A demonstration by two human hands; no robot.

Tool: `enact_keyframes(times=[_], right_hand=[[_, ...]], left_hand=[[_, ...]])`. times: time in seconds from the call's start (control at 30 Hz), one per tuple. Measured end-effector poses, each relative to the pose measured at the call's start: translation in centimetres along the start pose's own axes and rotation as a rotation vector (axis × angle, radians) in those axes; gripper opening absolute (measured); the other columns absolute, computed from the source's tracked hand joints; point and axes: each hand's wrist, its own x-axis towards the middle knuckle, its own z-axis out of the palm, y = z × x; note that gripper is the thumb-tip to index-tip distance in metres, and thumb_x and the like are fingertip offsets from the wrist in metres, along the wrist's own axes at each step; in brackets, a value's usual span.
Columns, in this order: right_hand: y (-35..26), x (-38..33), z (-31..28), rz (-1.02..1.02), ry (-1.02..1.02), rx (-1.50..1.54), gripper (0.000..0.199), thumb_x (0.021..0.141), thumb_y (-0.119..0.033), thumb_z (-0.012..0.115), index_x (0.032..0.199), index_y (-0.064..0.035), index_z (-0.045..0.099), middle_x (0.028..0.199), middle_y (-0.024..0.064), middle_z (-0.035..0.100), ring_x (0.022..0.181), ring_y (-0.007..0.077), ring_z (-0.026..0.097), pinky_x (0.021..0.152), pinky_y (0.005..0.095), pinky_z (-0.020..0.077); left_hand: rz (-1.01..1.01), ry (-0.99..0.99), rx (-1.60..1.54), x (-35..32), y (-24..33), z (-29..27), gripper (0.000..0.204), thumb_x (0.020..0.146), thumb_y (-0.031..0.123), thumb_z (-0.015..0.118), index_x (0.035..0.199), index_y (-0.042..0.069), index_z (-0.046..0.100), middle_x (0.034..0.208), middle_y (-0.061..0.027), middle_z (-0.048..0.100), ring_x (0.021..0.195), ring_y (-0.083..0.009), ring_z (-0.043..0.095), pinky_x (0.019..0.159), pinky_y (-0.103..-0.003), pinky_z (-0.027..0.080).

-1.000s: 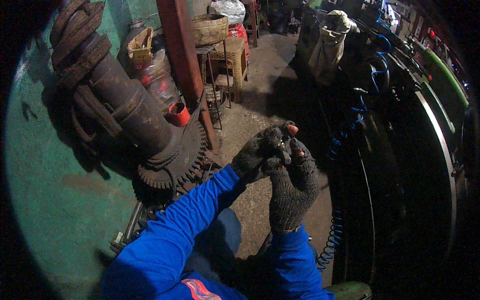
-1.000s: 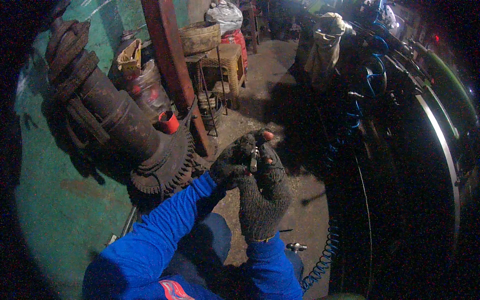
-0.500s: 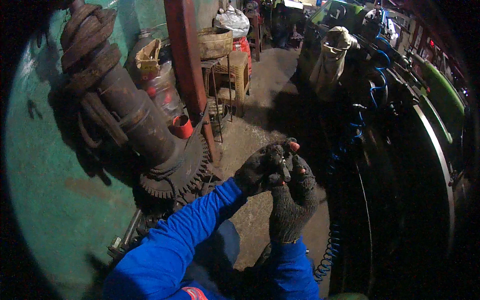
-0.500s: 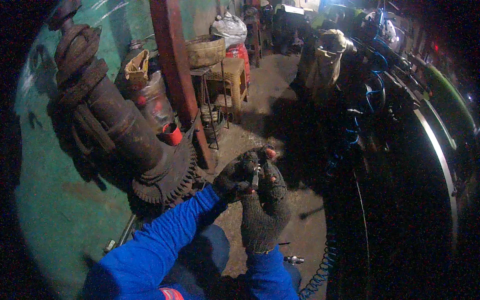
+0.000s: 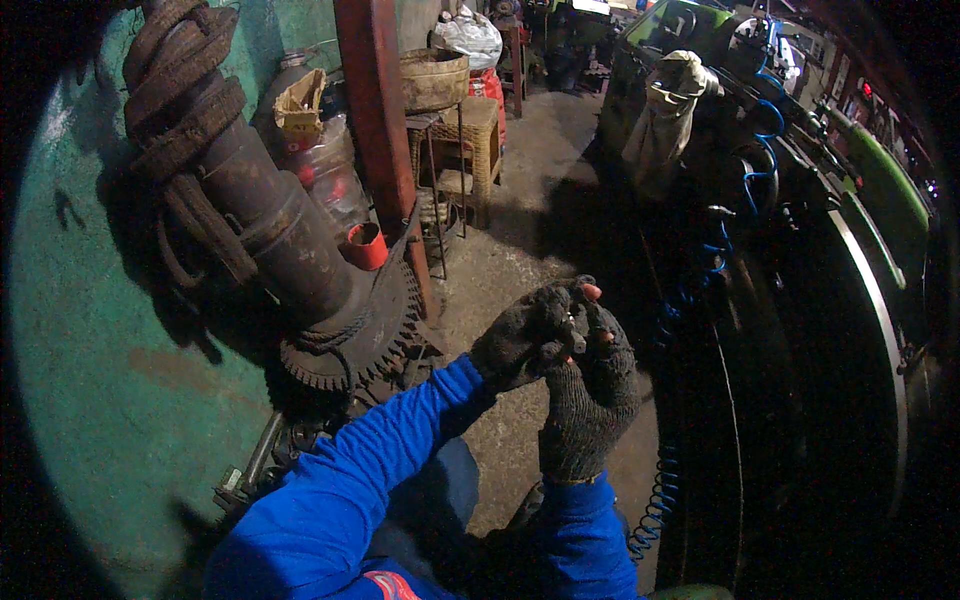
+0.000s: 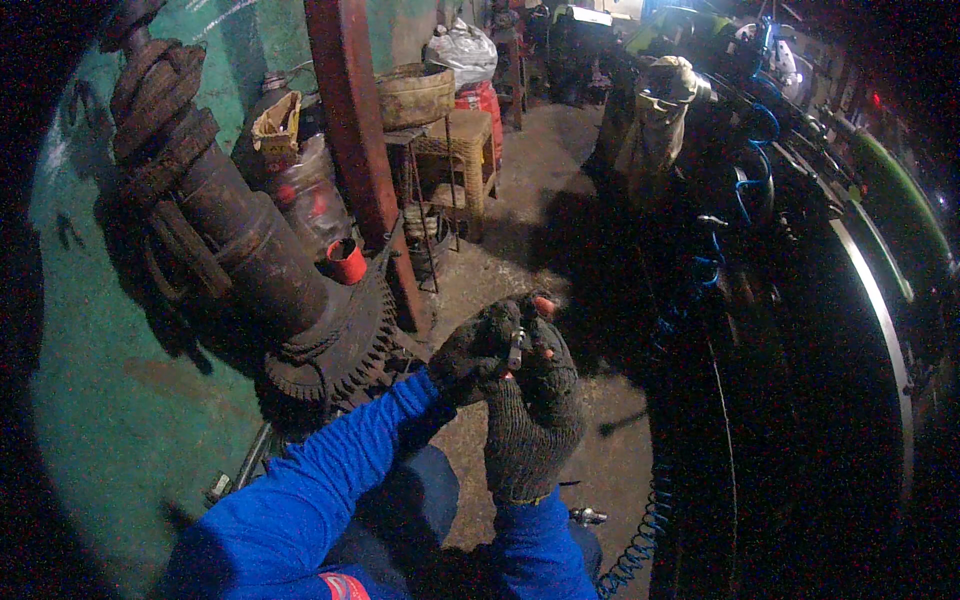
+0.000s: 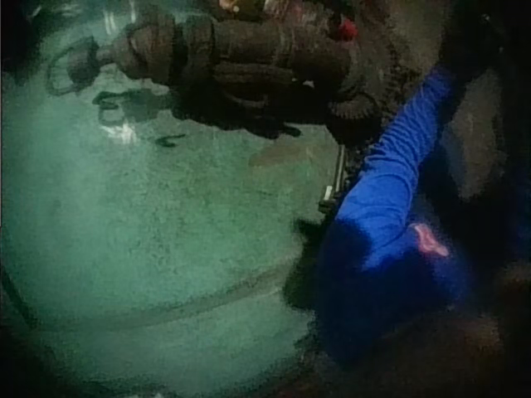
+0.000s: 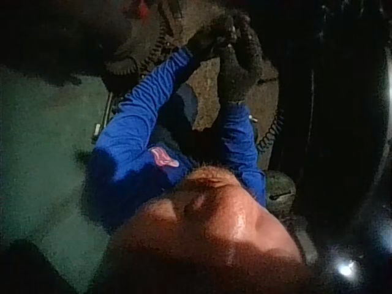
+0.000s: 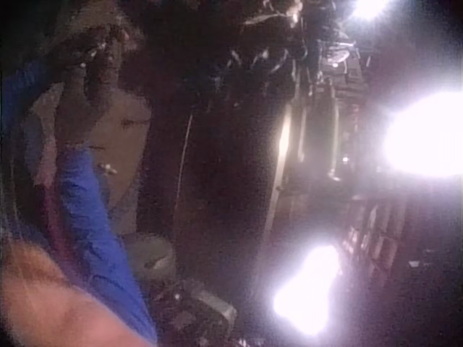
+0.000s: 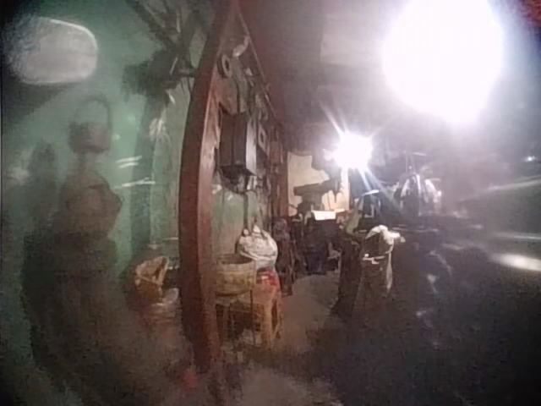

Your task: The person handles a small metal component and a hammer, then moves to a green metal lathe. They insert the component into the lathe chuck and tighten it with a chuck key. The person then positions a cutting tool and begins machining the component.

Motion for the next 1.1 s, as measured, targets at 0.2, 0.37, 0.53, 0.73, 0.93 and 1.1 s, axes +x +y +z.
enact_keyframes(times=[0.2, 0.37, 0.53, 0.73, 0.93, 1.1], right_hand=[[-0.3, 0.8, 0.6, 0.05, 0.057, 0.135, 0.052, 0.091, 0.006, 0.075, 0.141, 0.0009, 0.066, 0.138, 0.0158, 0.071, 0.115, 0.0222, 0.071, 0.097, 0.036, 0.0595], [-0.1, 0.8, 0.0, 0.175, 0.12, 0.051, 0.043, 0.091, 0.001, 0.079, 0.133, 0.0007, 0.068, 0.113, 0.0109, 0.076, 0.091, 0.0157, 0.072, 0.072, 0.029, 0.059], [0.2, 0.8, -0.2, 0.155, 0.126, 0.063, 0.041, 0.091, -0.003, 0.081, 0.13, 0.0003, 0.069, 0.107, 0.0105, 0.075, 0.087, 0.0147, 0.071, 0.067, 0.0278, 0.057], [-0.9, 0.3, -0.1, 0.179, -0.02, 0.116, 0.044, 0.094, 0.004, 0.077, 0.137, 0.0028, 0.067, 0.132, 0.0131, 0.07, 0.105, 0.0186, 0.07, 0.081, 0.0325, 0.0616], [-0.9, -0.4, 0.4, 0.173, -0.058, 0.142, 0.061, 0.094, 0.008, 0.074, 0.152, 0.0021, 0.056, 0.14, 0.0155, 0.068, 0.108, 0.0193, 0.07, 0.084, 0.0332, 0.0624], [-1.2, -0.5, 0.4, 0.198, -0.06, 0.111, 0.058, 0.093, 0.007, 0.076, 0.149, 0.0016, 0.06, 0.141, 0.0143, 0.067, 0.115, 0.02, 0.068, 0.089, 0.0343, 0.0623]], left_hand=[[-0.01, 0.104, -0.16, -0.1, -1.1, 0.5, 0.047, 0.11, 0.018, 0.062, 0.153, 0.004, 0.053, 0.141, -0.0099, 0.065, 0.125, -0.0221, 0.067, 0.107, -0.038, 0.057], [-0.067, 0.163, -0.063, 0.6, -0.4, -1.1, 0.051, 0.111, 0.037, 0.061, 0.15, 0.005, 0.056, 0.145, -0.0099, 0.063, 0.129, -0.0229, 0.064, 0.102, -0.037, 0.058], [0.035, 0.178, 0.348, 1.2, -0.3, -1.7, 0.06, 0.11, 0.047, 0.062, 0.151, 0.005, 0.053, 0.147, -0.0117, 0.06, 0.123, -0.0264, 0.069, 0.098, -0.042, 0.062], [-0.012, 0.015, -0.109, 2.0, 1.9, -1.4, 0.065, 0.105, 0.036, 0.074, 0.155, 0.003, 0.051, 0.14, -0.008, 0.065, 0.117, -0.0224, 0.068, 0.105, -0.042, 0.056], [-0.005, -0.039, -0.157, 2.3, 2.7, -0.5, 0.076, 0.101, 0.043, 0.076, 0.157, 0.001, 0.045, 0.138, -0.0159, 0.066, 0.116, -0.0375, 0.073, 0.107, -0.054, 0.058], [-0.047, -0.055, -0.128, 2.4, 2.5, -1.2, 0.079, 0.102, 0.047, 0.073, 0.159, 0.001, 0.043, 0.133, -0.021, 0.068, 0.118, -0.0408, 0.072, 0.106, -0.054, 0.057]])
